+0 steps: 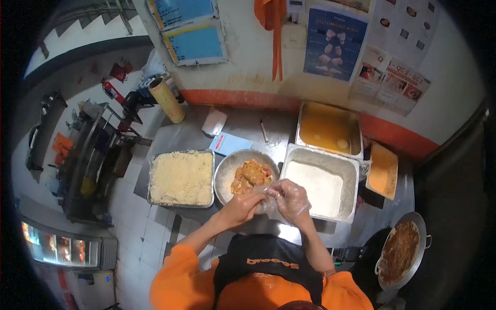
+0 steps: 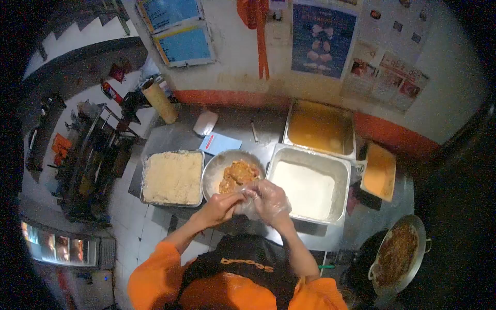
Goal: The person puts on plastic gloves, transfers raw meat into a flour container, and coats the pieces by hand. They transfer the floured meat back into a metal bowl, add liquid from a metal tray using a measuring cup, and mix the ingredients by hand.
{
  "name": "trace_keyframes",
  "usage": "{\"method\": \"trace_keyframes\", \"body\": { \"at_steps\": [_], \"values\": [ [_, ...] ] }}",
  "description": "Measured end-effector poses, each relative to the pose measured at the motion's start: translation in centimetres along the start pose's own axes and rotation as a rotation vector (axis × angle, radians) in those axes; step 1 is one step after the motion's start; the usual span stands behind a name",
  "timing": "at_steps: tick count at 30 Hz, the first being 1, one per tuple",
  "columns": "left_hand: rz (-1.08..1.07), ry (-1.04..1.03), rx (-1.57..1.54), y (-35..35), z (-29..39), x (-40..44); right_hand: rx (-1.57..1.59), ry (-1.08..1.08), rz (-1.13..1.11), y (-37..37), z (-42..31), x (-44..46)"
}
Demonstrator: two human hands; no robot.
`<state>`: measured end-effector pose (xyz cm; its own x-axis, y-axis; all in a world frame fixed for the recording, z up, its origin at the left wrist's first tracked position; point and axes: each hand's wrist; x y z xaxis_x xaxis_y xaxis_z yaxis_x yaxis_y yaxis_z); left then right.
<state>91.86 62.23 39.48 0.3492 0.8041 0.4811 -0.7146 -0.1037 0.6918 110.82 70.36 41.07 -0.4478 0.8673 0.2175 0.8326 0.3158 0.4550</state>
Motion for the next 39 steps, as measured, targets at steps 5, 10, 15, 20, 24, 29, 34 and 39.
{"method": "trace_keyframes", "body": {
  "at_steps": [5,10,15,20,24,29,34,39],
  "values": [
    [-0.313,0.017,0.023,1.8,-0.3,1.3,-0.067,0.097,-0.047,-0.3,-0.1,0.0],
    [-0.128,0.069,0.175,0.9,0.3,2.7,-0.178,0.432,0.242,-0.7,-1.9,0.1],
    [0.534,0.559,-0.690,-1.5,-3.1,2.8,-0.148,0.443,0.414,1.4,-2.8,-2.2],
    [0.535,0.630,-1.481,-4.1,-1.9,3.6,-0.212,0.252,0.336,-3.1,-0.5,0.0],
    [0.562,0.488,-1.430,-3.8,-2.6,3.6,0.125,0.050,0.230,-3.5,1.7,-0.3],
    [0.814,0.461,-1.384,-5.2,-4.0,3.7,0.167,0.076,0.097,-3.6,1.5,0.5],
    [0.587,0.480,-1.583,-6.5,-4.0,3.6,-0.027,0.201,0.185,-4.4,1.3,1.1],
    [0.279,0.533,-1.738,-4.2,-3.6,3.3,-0.106,0.241,0.200,-4.8,1.1,0.3]
  ]
}}
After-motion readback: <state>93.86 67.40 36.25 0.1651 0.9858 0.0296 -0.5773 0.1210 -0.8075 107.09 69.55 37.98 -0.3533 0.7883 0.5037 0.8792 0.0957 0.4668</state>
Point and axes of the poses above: each hand's wrist, its own x-axis towards the middle knuckle, its own y-axis out of the back of the hand, z = x × y, and after that the axes turned 8 degrees about -y, right-handed
